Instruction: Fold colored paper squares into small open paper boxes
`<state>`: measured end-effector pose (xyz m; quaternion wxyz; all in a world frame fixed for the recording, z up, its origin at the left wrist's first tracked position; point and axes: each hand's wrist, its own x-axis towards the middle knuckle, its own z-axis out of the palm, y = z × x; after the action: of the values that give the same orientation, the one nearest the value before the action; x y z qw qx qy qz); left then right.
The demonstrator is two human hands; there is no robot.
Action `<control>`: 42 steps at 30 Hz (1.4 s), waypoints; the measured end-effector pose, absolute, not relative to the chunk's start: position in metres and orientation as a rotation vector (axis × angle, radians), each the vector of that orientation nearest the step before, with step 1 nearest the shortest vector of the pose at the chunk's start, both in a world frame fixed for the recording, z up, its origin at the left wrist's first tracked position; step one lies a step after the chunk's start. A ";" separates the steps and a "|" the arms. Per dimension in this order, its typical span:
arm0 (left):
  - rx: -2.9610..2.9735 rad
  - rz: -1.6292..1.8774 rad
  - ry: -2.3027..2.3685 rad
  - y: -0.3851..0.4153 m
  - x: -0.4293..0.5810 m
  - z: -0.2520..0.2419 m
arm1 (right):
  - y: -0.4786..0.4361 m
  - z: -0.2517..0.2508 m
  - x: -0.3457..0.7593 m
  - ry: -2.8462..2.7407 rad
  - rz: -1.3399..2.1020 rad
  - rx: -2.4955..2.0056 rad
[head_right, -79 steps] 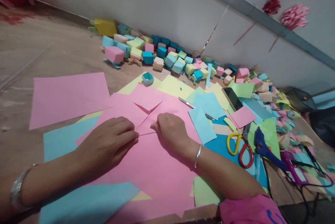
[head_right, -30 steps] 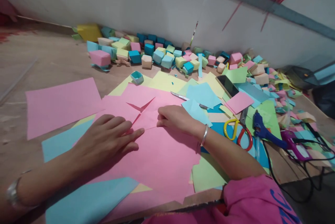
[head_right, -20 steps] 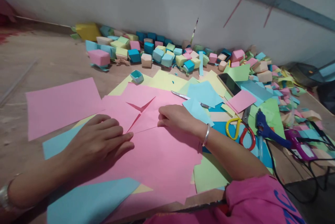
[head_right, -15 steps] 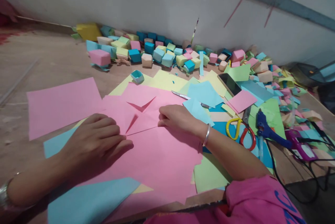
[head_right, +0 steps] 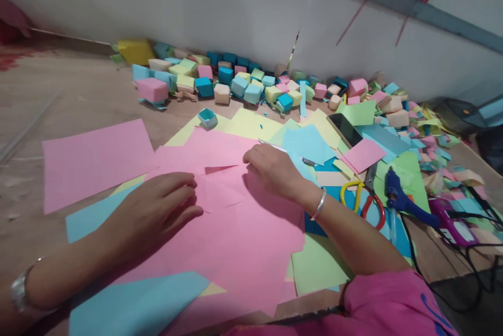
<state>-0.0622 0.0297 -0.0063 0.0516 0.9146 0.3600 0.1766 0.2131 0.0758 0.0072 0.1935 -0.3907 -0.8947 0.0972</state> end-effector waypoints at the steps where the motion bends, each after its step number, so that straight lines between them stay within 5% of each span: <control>1: 2.773 0.502 1.126 0.031 -0.063 -0.006 | 0.077 0.008 0.216 -2.571 0.266 -1.060; 22: 2.715 0.666 1.084 0.046 -0.067 -0.017 | 0.063 0.006 0.212 -2.891 -0.316 -0.319; 38: 2.781 0.535 1.148 0.035 -0.066 -0.019 | 0.062 -0.003 0.205 -2.640 0.093 -0.224; 42: 2.766 0.548 1.225 0.034 -0.065 -0.019 | 0.063 -0.003 0.207 -2.656 -0.125 -0.395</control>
<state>-0.0651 0.0343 -0.0193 0.0338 0.8991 0.3983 0.1783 0.2075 0.0630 -0.0025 0.2246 -0.1431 -0.9628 -0.0452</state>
